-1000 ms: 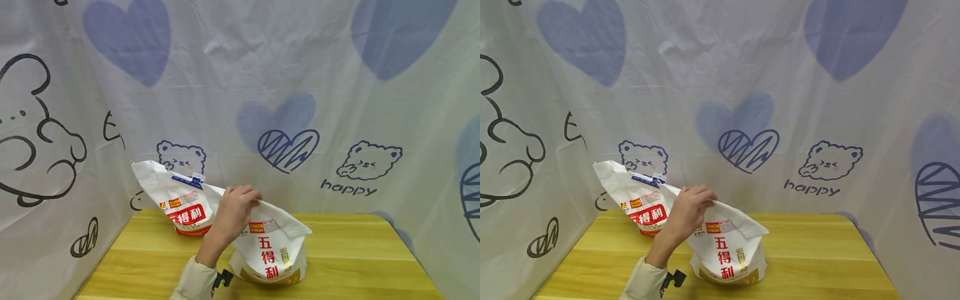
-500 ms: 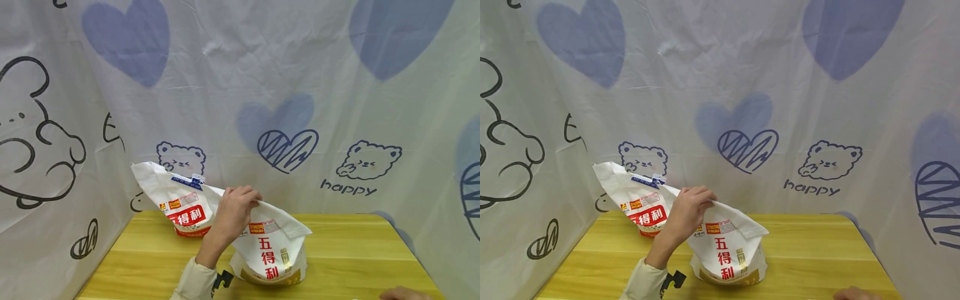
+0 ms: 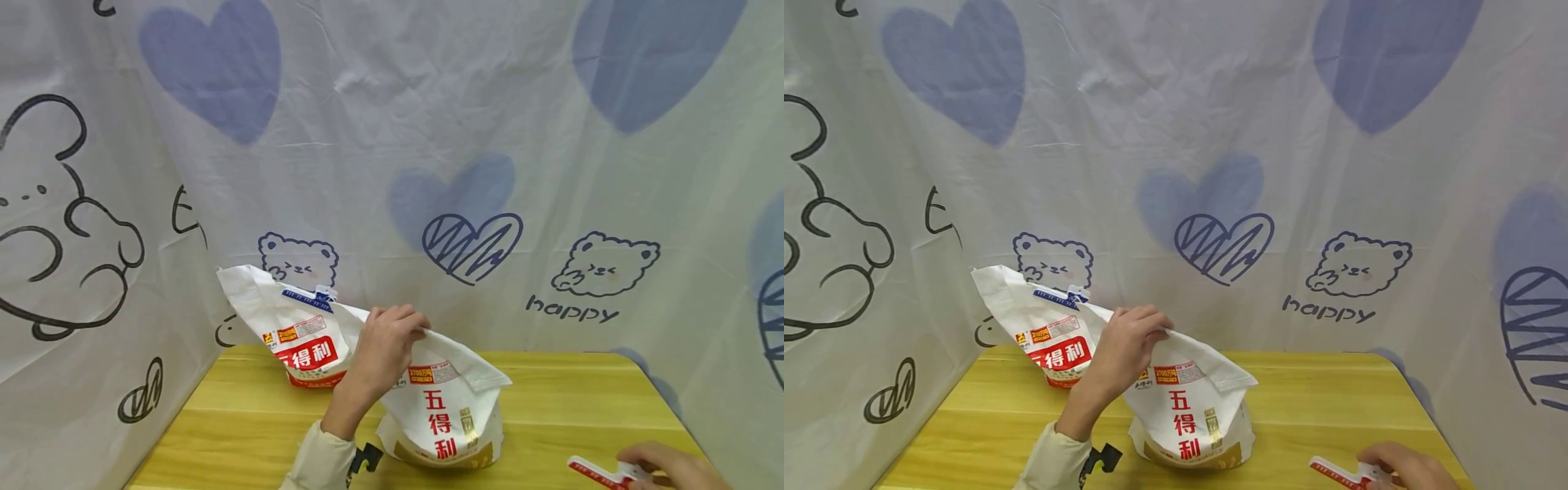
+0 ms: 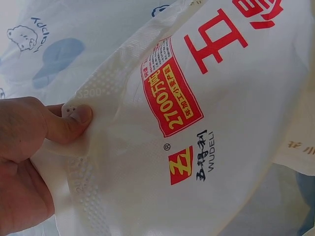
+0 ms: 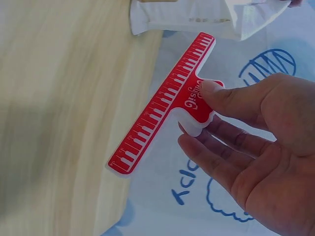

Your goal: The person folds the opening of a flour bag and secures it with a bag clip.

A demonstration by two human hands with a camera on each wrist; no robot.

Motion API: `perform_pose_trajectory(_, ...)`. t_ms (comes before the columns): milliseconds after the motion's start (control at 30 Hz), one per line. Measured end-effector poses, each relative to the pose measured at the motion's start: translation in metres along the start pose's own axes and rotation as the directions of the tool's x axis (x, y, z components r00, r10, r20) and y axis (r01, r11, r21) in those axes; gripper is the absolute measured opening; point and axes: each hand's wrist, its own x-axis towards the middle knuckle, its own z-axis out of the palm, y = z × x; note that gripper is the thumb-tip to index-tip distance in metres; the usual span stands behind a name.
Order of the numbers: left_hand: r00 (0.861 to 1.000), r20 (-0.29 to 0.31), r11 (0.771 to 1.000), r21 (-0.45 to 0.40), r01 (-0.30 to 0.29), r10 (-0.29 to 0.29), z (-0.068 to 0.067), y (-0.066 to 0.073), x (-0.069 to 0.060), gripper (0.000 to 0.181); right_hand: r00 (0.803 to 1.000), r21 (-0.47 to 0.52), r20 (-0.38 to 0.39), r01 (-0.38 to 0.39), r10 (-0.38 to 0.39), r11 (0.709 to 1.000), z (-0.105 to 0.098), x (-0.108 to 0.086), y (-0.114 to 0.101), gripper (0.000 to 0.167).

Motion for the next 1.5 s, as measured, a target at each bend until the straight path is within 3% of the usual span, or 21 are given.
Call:
perform_pose_trajectory(67,1.0,0.002,1.0,0.001,0.001,-0.001,0.0,0.0,0.0,0.016,0.998,-0.002,-0.012,0.056,-0.056,0.998,-0.004,-0.001,-0.005,0.039)
perform_pose_trajectory(300,1.0,0.002,1.0,-0.002,-0.001,0.001,-0.001,0.002,0.001,0.016,0.99,-0.076,-0.106,0.086,-0.094,0.993,-0.011,-0.003,-0.029,0.039)
perform_pose_trajectory(467,1.0,0.005,1.0,-0.005,0.005,-0.004,-0.001,0.002,0.001,0.017,0.971,-0.146,-0.196,0.108,-0.135,0.983,-0.014,-0.005,-0.045,0.041)
perform_pose_trajectory(700,1.0,0.006,1.0,-0.005,0.013,-0.013,0.0,0.003,0.001,0.017,0.944,-0.207,-0.263,0.146,-0.199,0.967,-0.017,-0.004,-0.067,0.034)
perform_pose_trajectory(833,1.0,0.013,1.0,-0.008,0.018,-0.018,0.0,0.004,0.001,0.016,0.893,-0.248,-0.334,0.226,-0.302,0.942,-0.017,-0.004,-0.075,0.03)
perform_pose_trajectory(1067,1.0,0.009,1.0,-0.022,0.018,-0.018,0.001,0.002,0.001,0.017,0.717,-0.343,-0.456,0.406,-0.528,0.847,-0.02,0.0,-0.091,0.036)
perform_pose_trajectory(1100,1.0,0.005,1.0,-0.022,0.017,-0.017,0.001,0.002,0.001,0.017,0.708,-0.346,-0.461,0.413,-0.535,0.843,-0.021,0.001,-0.094,0.036)
perform_pose_trajectory(1167,1.0,-0.002,1.0,-0.022,0.016,-0.016,0.001,0.001,0.0,0.017,0.671,-0.359,-0.485,0.432,-0.561,0.827,-0.023,0.002,-0.1,0.037)
perform_pose_trajectory(1500,1.0,0.002,1.0,-0.027,0.011,-0.011,0.001,0.001,0.001,0.016,0.624,-0.344,-0.549,0.437,-0.555,0.831,-0.028,0.01,-0.125,0.041)
